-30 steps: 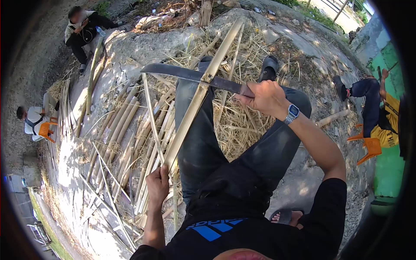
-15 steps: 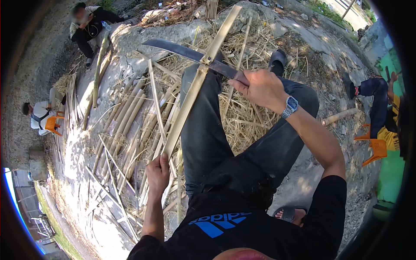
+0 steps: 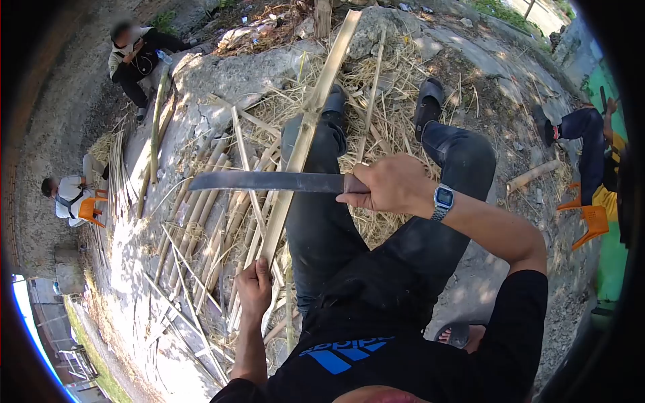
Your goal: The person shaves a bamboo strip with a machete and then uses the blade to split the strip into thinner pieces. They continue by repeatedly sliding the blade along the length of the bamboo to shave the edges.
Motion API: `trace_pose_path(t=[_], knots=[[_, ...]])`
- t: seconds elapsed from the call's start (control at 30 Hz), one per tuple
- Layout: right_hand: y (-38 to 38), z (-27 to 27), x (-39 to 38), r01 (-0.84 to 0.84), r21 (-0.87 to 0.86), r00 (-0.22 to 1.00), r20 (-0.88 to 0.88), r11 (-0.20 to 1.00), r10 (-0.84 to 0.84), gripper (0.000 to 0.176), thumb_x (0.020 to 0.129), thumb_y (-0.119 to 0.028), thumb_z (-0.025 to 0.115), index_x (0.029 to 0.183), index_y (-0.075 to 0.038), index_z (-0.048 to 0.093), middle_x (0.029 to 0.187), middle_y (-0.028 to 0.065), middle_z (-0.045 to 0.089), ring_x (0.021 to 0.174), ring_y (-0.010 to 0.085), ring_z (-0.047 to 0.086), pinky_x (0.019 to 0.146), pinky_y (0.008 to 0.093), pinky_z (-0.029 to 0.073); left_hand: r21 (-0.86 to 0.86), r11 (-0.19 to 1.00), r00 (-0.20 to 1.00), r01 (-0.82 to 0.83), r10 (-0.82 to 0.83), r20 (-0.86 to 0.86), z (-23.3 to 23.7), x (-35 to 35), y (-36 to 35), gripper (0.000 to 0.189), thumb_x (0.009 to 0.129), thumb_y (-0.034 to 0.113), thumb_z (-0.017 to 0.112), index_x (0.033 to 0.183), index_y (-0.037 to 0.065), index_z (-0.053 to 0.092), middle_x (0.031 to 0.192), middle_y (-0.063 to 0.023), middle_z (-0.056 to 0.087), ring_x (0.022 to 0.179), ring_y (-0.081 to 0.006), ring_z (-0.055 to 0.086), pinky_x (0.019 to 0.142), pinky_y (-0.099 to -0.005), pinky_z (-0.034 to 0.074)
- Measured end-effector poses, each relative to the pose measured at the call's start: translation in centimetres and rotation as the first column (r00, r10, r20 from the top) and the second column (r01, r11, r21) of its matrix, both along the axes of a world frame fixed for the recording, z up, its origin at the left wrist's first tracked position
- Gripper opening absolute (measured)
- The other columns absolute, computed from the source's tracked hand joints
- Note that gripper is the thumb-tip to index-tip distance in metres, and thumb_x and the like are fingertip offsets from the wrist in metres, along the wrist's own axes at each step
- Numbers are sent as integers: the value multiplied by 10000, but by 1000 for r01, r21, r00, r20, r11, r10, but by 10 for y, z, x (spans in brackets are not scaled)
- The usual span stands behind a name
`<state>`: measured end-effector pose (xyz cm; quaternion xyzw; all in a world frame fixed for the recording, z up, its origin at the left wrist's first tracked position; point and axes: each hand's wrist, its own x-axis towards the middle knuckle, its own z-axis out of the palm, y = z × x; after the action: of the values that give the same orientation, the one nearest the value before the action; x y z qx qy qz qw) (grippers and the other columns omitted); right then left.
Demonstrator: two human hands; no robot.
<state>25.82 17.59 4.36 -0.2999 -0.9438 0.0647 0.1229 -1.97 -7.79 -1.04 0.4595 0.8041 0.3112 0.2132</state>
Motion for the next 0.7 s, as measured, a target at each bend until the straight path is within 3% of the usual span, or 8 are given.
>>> trace_pose_path(t=[0.07,0.23,0.33,0.4,0.47,0.5,0.63,0.7], knots=[[10,-2,2,0,-40,1000,27,999,1,584,974,-601,570,732,-75,648,564,140,614,507,364,643,549,446,548,-39,999,1000,-14,14,-16,-6,1,-10,587,1082,391,508,672,-22,585,512,-84,509,479,-165,482,490,-378,378],[51,8,11,185,-32,954,-234,982,-188,583,954,-628,578,765,-81,650,596,146,633,548,371,660,551,482,547,-59,998,1000,-17,18,21,-3,-3,-17,573,1088,357,495,662,-20,566,509,-95,504,464,-170,472,474,-389,369],[9,2,10,90,-108,994,-58,990,-96,599,957,-655,555,790,-92,679,556,125,601,532,355,649,515,482,531,-37,999,1000,-1,1,-1,-7,-7,-17,572,1090,353,484,657,-15,554,509,-98,497,475,-170,458,477,-404,356],[17,-12,10,14,-16,999,52,1000,-13,561,916,-668,623,779,-125,663,550,107,593,512,325,644,496,446,512,-42,999,999,3,-5,-51,-19,-23,-30,576,1089,357,478,655,-14,554,513,-102,504,485,-178,466,485,-408,359],[95,-6,35,194,43,969,-161,980,-185,530,959,-628,578,817,-128,685,568,73,622,530,272,663,508,422,525,-31,999,990,11,-15,-142,-27,-40,-57,594,1096,357,458,654,-25,566,516,-132,510,479,-198,464,483,-413,348],[109,7,38,262,24,965,-29,965,-261,544,983,-597,555,806,-99,684,583,95,630,553,283,668,514,426,526,-87,996,994,2,-11,-112,-6,-35,-45,601,1098,360,455,656,-30,571,516,-138,512,476,-204,472,481,-414,349],[75,25,9,212,108,968,-157,971,-194,590,980,-618,545,790,-74,674,569,147,605,558,355,655,523,447,531,-54,998,997,-45,42,-63,-7,-36,-31,629,1099,392,458,627,-14,548,498,-83,501,465,-183,493,482,-389,359],[33,21,0,80,24,994,-79,996,-78,600,956,-652,561,783,-87,670,555,134,595,549,361,652,527,446,534,-78,995,998,-54,50,-50,1,-29,-26,639,1094,409,465,612,-6,525,496,-66,493,464,-182,489,478,-385,358]])
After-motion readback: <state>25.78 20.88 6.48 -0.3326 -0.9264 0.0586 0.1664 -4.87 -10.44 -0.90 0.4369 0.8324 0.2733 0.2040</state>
